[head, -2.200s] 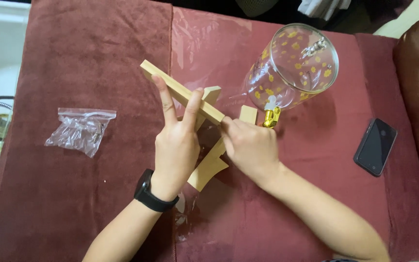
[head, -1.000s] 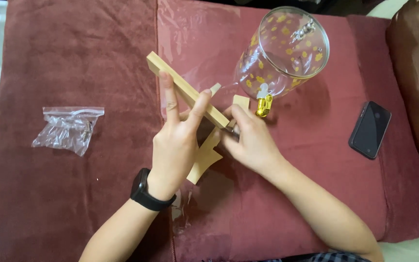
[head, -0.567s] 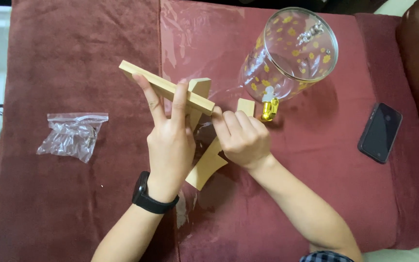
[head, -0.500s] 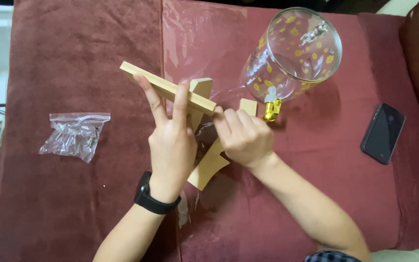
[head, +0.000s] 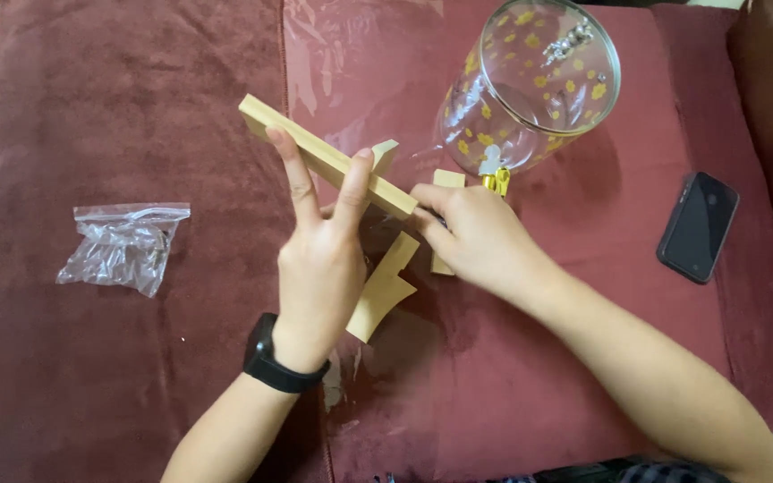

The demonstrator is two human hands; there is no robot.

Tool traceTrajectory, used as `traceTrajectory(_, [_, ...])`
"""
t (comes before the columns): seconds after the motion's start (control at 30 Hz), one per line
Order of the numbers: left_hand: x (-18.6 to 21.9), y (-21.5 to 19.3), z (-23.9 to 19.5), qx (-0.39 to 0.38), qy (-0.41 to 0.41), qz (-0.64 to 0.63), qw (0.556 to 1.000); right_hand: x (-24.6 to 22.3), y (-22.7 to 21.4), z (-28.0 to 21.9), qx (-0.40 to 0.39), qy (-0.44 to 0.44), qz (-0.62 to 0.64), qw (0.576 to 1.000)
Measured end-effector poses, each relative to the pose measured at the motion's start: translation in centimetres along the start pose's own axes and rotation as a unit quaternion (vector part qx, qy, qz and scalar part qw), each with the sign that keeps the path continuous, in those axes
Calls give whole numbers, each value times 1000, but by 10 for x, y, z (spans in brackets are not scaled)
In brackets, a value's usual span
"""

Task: The person assembles a wooden stand by inserting dowels and tightening screws with a screwdriver. They attach several wooden pieces to a circular base, repeatedly adjusting and securing them.

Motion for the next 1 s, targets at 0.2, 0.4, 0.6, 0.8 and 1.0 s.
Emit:
traceTrajectory(0.2, [-19,-10,12,23,43,-51,998,-2,-10,-28,-54,-137,91,985])
traceTrajectory(0.4, [-60,-31,34,-16,-88,-319,943,48,-19,-58,56,-103,402,908])
traceTrajectory(0.6, [-34,38,18,-195,-163,-629,735,134,-18,-68,35,-218,828,516])
traceTrajectory(0.8, [-23,77,-7,-276,-306,-654,635,122,-25,-86,180,-175,709,658])
traceTrajectory(1.0, [-10,94,-24,-309,-365,-664,574,135,-48,-123,433,-94,505,741])
Point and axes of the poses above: each hand's wrist, its own z-axis towards the middle knuckle, its own y-axis out of the palm, x = y × z, the point moved 10 cm from there along z, towards the middle knuckle, and after that the axes turned 4 degrees about -z, right-handed, at the moved point
